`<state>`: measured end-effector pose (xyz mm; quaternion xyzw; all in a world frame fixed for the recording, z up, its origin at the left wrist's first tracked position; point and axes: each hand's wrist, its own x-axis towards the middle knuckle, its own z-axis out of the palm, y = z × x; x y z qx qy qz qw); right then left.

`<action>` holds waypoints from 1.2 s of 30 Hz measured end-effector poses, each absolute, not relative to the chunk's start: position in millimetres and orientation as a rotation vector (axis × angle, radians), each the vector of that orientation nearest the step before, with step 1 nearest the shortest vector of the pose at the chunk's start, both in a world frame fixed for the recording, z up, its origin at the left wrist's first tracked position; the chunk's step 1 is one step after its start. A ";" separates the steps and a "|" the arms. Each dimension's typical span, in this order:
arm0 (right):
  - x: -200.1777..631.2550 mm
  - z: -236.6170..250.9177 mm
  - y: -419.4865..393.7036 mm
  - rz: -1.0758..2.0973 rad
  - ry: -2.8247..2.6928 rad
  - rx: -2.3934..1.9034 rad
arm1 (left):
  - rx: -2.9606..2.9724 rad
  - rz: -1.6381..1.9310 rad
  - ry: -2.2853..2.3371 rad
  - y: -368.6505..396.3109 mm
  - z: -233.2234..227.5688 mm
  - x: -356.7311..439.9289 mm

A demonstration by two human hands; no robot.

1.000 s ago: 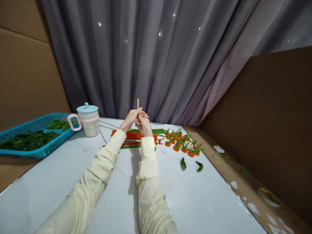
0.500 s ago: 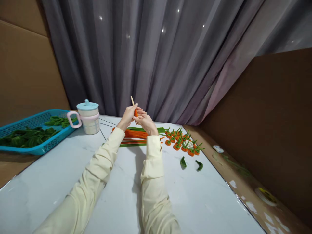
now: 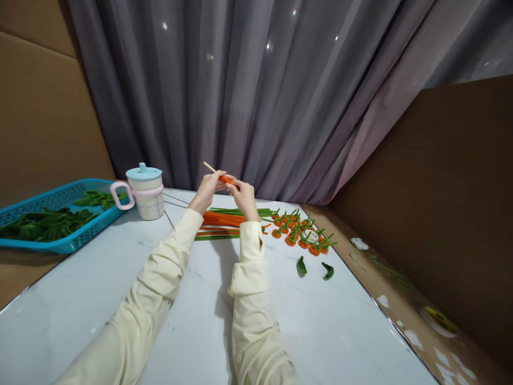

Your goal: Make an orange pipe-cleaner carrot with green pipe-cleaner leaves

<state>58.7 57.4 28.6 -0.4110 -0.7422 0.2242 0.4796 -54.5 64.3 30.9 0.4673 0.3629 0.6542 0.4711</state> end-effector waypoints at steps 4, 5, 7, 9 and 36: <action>83.0 65.7 34.9 0.557 -2.006 -0.920 | 1.269 1.506 0.763 32.2 53.0 -60.7; 89.5 74.5 25.6 0.569 -2.067 -0.886 | 1.364 1.441 0.700 20.7 58.2 -62.4; 101.8 87.6 2.9 0.578 -2.239 -0.774 | 1.495 1.368 0.658 -4.6 65.7 -65.0; 112.0 93.5 -22.7 0.528 -2.276 -0.755 | 1.598 1.296 0.620 -29.6 68.0 -65.5; 138.1 47.2 -145.4 -0.554 -2.296 -0.485 | 1.931 1.448 0.209 -118.3 -4.7 -15.7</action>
